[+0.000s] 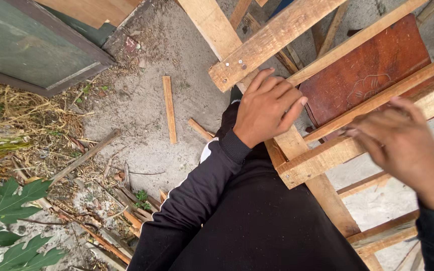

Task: The person sands the surface and edges of a wooden structure by hand with a piece of sandpaper.

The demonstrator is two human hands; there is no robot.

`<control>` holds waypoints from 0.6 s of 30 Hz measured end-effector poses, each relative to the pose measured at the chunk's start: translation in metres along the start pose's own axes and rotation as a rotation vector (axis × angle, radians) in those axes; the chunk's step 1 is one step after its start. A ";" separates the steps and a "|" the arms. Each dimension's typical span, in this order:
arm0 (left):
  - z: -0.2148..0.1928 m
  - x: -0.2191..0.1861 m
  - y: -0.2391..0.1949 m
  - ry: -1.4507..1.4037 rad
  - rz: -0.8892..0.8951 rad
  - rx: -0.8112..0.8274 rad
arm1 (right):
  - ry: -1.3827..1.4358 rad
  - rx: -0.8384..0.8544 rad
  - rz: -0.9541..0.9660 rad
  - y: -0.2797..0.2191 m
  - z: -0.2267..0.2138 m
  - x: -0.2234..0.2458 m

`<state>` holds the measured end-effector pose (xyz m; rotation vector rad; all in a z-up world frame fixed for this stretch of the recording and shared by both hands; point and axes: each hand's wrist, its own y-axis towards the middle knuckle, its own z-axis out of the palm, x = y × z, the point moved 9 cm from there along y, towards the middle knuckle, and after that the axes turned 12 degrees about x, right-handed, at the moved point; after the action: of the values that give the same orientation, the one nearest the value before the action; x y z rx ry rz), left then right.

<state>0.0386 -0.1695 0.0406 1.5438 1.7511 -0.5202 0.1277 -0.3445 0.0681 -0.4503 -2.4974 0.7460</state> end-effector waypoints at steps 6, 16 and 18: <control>0.008 -0.030 -0.013 -0.165 0.060 0.077 | 0.203 -0.126 -0.243 -0.012 0.010 0.050; 0.021 -0.049 -0.018 0.021 0.075 0.069 | 0.029 -0.200 -0.145 -0.021 0.008 0.008; 0.021 -0.049 -0.021 0.040 0.099 0.105 | 0.009 -0.300 -0.322 -0.024 0.012 0.039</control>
<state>0.0246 -0.2213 0.0594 1.7151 1.6904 -0.5428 0.0852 -0.3522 0.0875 -0.1425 -2.5941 0.2458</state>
